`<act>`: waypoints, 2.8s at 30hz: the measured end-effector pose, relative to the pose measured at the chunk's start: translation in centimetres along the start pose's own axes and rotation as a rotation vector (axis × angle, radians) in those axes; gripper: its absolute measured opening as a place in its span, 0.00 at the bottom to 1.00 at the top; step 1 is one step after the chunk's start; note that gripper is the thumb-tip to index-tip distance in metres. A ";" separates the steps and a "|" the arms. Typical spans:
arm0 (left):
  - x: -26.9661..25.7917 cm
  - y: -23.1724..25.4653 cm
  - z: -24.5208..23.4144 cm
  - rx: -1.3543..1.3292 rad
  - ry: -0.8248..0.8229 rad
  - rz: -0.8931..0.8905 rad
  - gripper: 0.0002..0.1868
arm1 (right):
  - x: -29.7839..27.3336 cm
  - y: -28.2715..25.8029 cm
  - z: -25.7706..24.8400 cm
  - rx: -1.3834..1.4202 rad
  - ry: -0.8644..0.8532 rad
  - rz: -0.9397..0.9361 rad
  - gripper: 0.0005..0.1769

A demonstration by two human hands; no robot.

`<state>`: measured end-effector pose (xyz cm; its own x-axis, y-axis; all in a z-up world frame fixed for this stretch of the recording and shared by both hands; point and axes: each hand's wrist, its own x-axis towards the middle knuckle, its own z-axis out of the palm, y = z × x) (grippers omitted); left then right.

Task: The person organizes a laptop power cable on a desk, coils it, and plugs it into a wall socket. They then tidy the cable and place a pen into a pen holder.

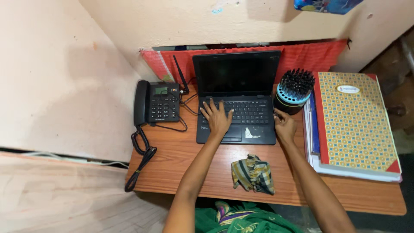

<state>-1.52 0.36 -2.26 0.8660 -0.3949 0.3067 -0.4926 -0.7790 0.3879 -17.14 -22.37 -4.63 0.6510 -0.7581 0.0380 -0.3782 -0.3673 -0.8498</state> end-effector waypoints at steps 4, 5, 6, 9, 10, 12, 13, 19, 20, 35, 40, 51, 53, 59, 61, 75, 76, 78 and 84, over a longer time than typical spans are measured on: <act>-0.3 0.4 -0.2 0.018 -0.035 -0.019 0.39 | 1.7 1.9 0.4 0.606 -0.187 0.044 0.17; -0.4 0.5 -0.6 0.010 -0.064 -0.028 0.41 | 2.2 2.2 0.5 0.634 -0.219 0.118 0.17; -0.7 0.9 -1.0 0.001 -0.093 -0.037 0.43 | 2.5 2.5 0.5 0.660 -0.251 0.193 0.17; -2.4 2.9 -2.8 -0.031 -0.240 0.012 0.47 | 2.6 2.4 0.8 0.704 -0.312 0.213 0.17; -3.4 3.8 -3.4 -0.069 -0.255 0.087 0.48 | 2.5 2.2 0.6 0.739 -0.327 0.242 0.17; -5.0 5.9 -4.4 -0.145 -0.278 0.236 0.49 | 2.7 1.6 0.0 0.805 -0.360 0.296 0.17; -5.5 7.0 -4.9 -0.158 -0.299 0.303 0.50 | 2.5 1.4 -0.4 0.809 -0.381 0.303 0.17; -7.4 11.7 -5.8 -0.227 -0.239 0.576 0.44 | 2.4 -1.3 -1.3 0.690 -0.554 0.159 0.17; -7.4 11.9 -5.9 -0.196 -0.208 0.569 0.37 | 2.3 -2.0 -1.0 0.662 -0.560 0.128 0.17; -6.5 10.2 -14.5 -0.575 0.151 0.382 0.27 | 2.5 -12.0 -3.3 0.995 -0.864 0.154 0.23; -6.6 8.7 -17.3 -0.648 0.220 0.384 0.28 | 3.5 -12.8 -2.2 1.222 -0.900 0.199 0.18; -6.1 5.3 -20.6 -0.842 0.247 0.263 0.28 | 4.6 -15.3 -0.7 1.548 -1.031 0.297 0.08; -5.8 5.0 -21.0 -0.858 0.248 0.259 0.28 | 4.7 -16.3 -1.1 1.484 -1.022 0.273 0.07; -5.5 4.2 -21.9 -0.889 0.249 0.294 0.27 | 5.0 -19.1 -1.3 1.246 -0.921 0.185 0.03; -5.6 3.9 -22.1 -0.899 0.243 0.290 0.27 | 5.1 -19.5 -1.0 1.206 -0.873 0.177 0.06; -6.1 4.1 -22.0 -0.840 0.255 0.296 0.25 | 3.8 -21.1 -0.9 0.969 -0.734 0.151 0.11; -6.1 4.1 -22.0 -0.842 0.252 0.297 0.25 | 3.8 -21.1 -1.0 0.963 -0.737 0.146 0.11; -6.2 4.1 -22.1 -0.846 0.245 0.299 0.25 | 3.7 -21.3 -1.3 0.952 -0.741 0.138 0.12; -6.1 4.0 -22.1 -0.868 0.238 0.280 0.25 | 3.2 -22.0 -3.0 0.929 -0.745 0.055 0.12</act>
<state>-10.68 10.48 16.64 0.7135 -0.3280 0.6191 -0.6548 0.0022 0.7558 -8.69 -18.36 15.82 0.9869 -0.1480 -0.0637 0.0043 0.4196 -0.9077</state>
